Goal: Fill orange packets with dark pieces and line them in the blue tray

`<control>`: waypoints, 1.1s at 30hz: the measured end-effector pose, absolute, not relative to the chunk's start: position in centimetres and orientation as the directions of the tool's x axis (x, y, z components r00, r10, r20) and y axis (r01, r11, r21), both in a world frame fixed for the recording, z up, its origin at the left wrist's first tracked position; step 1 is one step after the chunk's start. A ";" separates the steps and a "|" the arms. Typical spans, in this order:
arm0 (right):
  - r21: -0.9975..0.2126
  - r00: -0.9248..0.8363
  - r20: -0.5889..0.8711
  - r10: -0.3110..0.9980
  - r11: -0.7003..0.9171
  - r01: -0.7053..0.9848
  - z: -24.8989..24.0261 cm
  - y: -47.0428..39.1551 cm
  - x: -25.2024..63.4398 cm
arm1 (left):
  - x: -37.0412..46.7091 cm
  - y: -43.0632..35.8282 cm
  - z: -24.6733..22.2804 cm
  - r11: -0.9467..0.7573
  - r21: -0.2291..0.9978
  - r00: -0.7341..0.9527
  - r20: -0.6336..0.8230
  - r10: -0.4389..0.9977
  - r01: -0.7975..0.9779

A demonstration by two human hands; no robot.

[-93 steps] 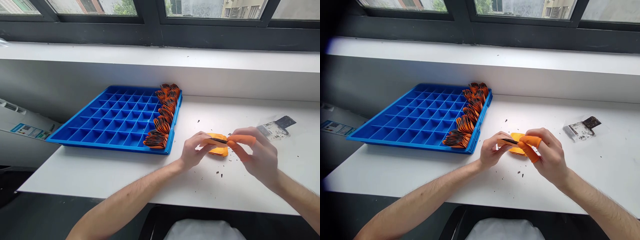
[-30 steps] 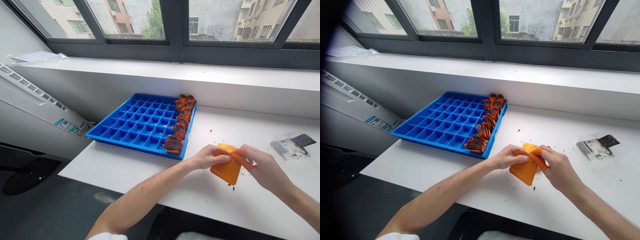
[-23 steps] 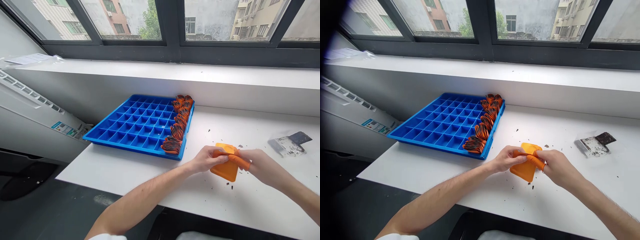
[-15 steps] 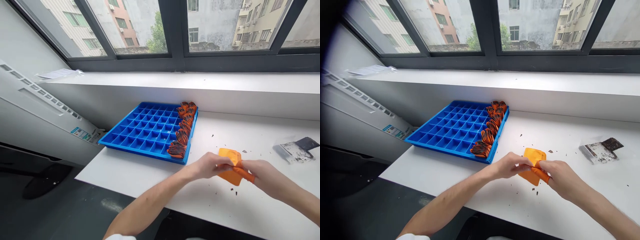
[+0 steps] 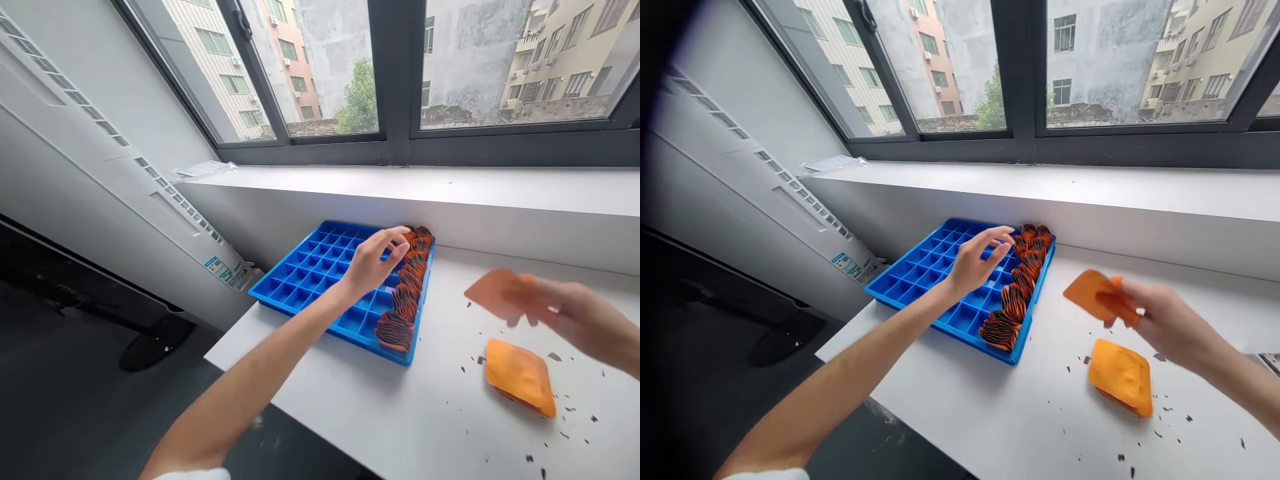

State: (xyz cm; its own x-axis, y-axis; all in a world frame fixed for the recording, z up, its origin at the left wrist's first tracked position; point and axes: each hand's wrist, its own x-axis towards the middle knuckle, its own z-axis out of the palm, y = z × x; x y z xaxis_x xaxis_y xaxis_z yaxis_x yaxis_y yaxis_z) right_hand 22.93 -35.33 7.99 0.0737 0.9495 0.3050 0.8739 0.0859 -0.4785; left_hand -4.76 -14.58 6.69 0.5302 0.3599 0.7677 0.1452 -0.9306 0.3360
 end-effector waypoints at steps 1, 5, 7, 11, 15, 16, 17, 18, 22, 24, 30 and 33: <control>-0.533 0.099 0.273 0.957 0.065 0.844 8.7 -33.3 23.2 | -4.5 -11.9 6.1 -0.927 0.315 0.597 0.711 0.372 0.203; -0.565 0.182 0.148 0.972 -0.068 0.822 10.6 -25.9 23.3 | -3.1 -4.8 3.1 -0.967 0.147 0.875 0.415 0.249 0.206; -0.541 0.178 0.141 0.974 -0.075 0.838 10.5 -22.7 22.8 | -2.9 -3.3 1.9 -0.982 0.086 0.923 0.336 0.186 0.167; -0.533 0.143 0.117 0.983 -0.059 0.844 9.0 -17.1 21.2 | -3.2 -2.5 0.5 -0.991 0.014 0.918 0.374 0.129 0.134; -0.484 0.128 0.077 0.989 -0.075 0.872 8.0 -12.7 18.9 | -3.2 -2.3 0.1 -0.991 -0.024 0.905 0.412 0.108 0.129; -0.460 0.126 0.070 0.990 -0.080 0.884 7.9 -12.0 18.3 | -3.1 -2.2 0.0 -0.991 -0.022 0.902 0.418 0.110 0.131; -0.431 0.126 0.067 0.990 -0.085 0.898 7.9 -11.4 17.7 | -3.0 -2.2 0.0 -0.991 -0.016 0.901 0.420 0.111 0.129; -0.397 0.128 0.067 0.989 -0.092 0.913 7.9 -10.9 17.2 | -3.0 -2.3 -0.1 -0.992 -0.012 0.903 0.416 0.107 0.123; -0.229 0.129 0.054 0.990 -0.114 0.967 7.9 -9.9 15.2 | -3.1 -2.6 -0.2 -0.993 -0.032 0.907 0.411 0.092 0.116; -0.144 0.117 0.016 0.993 -0.114 0.983 7.7 -9.6 14.6 | -3.2 -2.8 -0.3 -0.990 -0.041 0.896 0.431 0.107 0.138; 0.011 0.067 -0.185 0.981 -0.066 0.998 7.7 -8.7 13.8 | -3.2 -2.5 -0.6 -0.991 -0.019 0.888 0.446 0.112 0.134; 0.030 0.070 -0.252 0.965 -0.064 0.997 8.0 -8.2 13.9 | -3.4 -2.0 -1.1 -0.995 0.056 0.889 0.447 0.100 0.084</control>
State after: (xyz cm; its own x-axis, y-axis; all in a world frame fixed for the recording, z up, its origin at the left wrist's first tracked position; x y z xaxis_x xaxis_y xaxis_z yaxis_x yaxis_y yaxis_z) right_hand 13.88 -8.16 7.96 0.0698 0.9653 -0.2516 0.9975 -0.0644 0.0296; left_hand -3.45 -1.99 -1.06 0.8890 0.1001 0.4468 0.0840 -0.9949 0.0558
